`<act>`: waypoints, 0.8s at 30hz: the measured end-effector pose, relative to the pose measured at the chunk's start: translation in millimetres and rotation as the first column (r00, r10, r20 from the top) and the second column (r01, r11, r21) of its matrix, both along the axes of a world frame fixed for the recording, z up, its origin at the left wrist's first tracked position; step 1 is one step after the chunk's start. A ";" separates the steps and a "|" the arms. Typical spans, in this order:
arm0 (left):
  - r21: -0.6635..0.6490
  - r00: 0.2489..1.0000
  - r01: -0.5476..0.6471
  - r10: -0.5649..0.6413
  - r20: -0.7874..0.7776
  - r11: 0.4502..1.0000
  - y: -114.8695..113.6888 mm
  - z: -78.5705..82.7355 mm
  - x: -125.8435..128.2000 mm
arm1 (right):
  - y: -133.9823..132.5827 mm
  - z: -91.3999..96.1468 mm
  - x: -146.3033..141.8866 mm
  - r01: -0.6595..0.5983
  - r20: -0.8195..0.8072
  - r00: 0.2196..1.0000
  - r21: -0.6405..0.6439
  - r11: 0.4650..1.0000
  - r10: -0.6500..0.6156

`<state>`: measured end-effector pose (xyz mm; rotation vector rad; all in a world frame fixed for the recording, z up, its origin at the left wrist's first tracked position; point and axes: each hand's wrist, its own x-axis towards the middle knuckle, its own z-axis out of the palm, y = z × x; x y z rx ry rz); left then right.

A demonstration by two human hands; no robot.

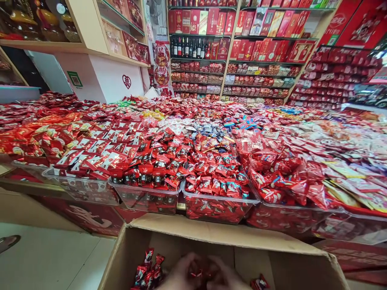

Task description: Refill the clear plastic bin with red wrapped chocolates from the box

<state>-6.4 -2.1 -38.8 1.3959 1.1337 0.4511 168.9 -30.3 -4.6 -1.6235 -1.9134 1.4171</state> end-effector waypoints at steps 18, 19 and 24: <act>-0.374 0.866 -0.181 0.328 0.378 0.910 -0.8 50.3 23.2 | 2.7 8.1 4.9 0.441 -0.600 0.476 -0.471 0.764 -0.644; -0.453 0.862 -0.142 0.335 0.380 0.880 -1.0 51.6 22.5 | 2.5 8.3 4.5 0.466 -0.593 0.497 -0.434 0.771 -0.634; -0.608 0.841 0.011 0.321 0.435 0.794 -1.7 56.8 20.5 | 1.6 5.7 3.3 0.495 -0.606 0.606 -0.219 0.841 -0.515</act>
